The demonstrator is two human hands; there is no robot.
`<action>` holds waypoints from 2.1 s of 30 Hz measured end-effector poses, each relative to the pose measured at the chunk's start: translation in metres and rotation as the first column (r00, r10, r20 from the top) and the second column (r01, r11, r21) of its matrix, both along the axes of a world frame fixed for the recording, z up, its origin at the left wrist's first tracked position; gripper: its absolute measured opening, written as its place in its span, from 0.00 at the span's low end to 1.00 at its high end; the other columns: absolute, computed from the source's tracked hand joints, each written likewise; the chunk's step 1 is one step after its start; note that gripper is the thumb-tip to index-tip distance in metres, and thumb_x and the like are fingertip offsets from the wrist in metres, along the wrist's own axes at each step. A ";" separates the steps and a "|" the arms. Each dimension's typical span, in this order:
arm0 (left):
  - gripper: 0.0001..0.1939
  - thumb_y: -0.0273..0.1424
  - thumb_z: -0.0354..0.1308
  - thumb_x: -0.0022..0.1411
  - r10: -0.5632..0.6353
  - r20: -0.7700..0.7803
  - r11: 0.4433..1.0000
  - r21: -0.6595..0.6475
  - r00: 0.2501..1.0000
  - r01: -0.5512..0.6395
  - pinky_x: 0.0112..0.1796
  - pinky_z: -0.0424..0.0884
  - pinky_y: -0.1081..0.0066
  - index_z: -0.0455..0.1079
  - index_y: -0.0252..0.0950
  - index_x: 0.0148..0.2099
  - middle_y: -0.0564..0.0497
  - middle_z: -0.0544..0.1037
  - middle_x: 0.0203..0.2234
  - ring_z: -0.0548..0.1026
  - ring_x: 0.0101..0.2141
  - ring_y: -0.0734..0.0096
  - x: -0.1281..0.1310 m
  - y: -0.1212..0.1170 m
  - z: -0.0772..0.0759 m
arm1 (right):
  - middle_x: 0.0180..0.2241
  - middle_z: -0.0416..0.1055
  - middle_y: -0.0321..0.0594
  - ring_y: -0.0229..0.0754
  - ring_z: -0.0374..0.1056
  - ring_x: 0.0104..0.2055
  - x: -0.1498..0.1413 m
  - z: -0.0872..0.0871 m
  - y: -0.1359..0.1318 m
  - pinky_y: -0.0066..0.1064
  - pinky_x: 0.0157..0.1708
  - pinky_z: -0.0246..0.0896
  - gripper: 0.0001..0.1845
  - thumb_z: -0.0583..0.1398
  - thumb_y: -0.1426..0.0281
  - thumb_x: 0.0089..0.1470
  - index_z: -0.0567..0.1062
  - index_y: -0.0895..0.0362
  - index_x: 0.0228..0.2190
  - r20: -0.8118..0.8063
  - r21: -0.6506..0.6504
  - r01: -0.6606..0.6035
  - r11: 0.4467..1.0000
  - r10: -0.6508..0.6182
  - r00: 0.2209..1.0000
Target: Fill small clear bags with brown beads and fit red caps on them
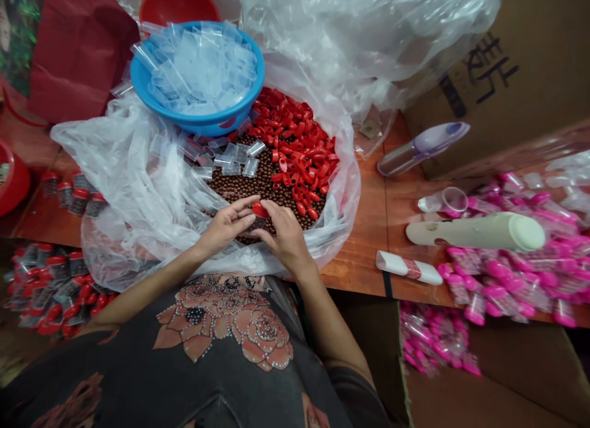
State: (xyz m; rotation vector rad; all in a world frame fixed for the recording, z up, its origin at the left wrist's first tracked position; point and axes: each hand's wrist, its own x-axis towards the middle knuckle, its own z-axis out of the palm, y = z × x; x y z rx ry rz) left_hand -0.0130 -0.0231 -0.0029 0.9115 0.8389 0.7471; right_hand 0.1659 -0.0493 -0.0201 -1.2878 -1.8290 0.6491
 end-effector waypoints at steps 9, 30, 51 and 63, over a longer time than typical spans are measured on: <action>0.27 0.29 0.58 0.62 0.012 -0.122 0.986 0.167 0.992 0.008 0.55 0.70 0.60 0.66 0.36 0.63 0.40 0.73 0.57 0.72 0.55 0.60 0.002 -0.003 0.000 | 0.41 0.80 0.34 0.40 0.76 0.43 -0.021 0.004 -0.013 0.42 0.50 0.72 0.11 0.64 0.65 0.55 0.80 0.47 0.42 -0.492 -0.273 0.260 0.926 -0.367 0.790; 0.30 0.55 0.48 0.65 0.050 -0.046 0.986 -0.156 0.998 -0.057 0.28 0.71 0.70 0.74 0.34 0.49 0.46 0.77 0.26 0.75 0.27 0.69 0.008 0.001 -0.009 | 0.53 0.69 0.48 0.55 0.67 0.52 -0.020 -0.018 -0.008 0.52 0.50 0.62 0.42 0.66 0.57 0.48 0.57 0.50 0.60 0.159 0.164 -0.007 0.986 -0.019 0.987; 0.24 0.46 0.46 0.66 0.222 -0.063 0.968 -0.107 0.973 -0.228 0.21 0.64 0.74 0.65 0.39 0.56 0.54 0.69 0.21 0.66 0.18 0.75 -0.011 -0.004 -0.009 | 0.57 0.65 0.55 0.58 0.63 0.57 -0.034 -0.017 0.003 0.52 0.53 0.60 0.47 0.62 0.52 0.53 0.50 0.55 0.65 0.396 0.122 -0.221 0.967 0.157 0.905; 0.17 0.40 0.47 0.70 0.822 -0.567 0.469 0.730 -0.058 -0.497 0.50 0.67 0.65 0.71 0.37 0.50 0.44 0.77 0.45 0.73 0.47 0.64 -0.295 0.038 -0.012 | 0.57 0.65 0.55 0.57 0.68 0.54 -0.042 -0.068 0.006 0.51 0.49 0.70 0.32 0.51 0.56 0.63 0.55 0.52 0.65 0.402 0.216 -0.387 0.896 0.280 0.872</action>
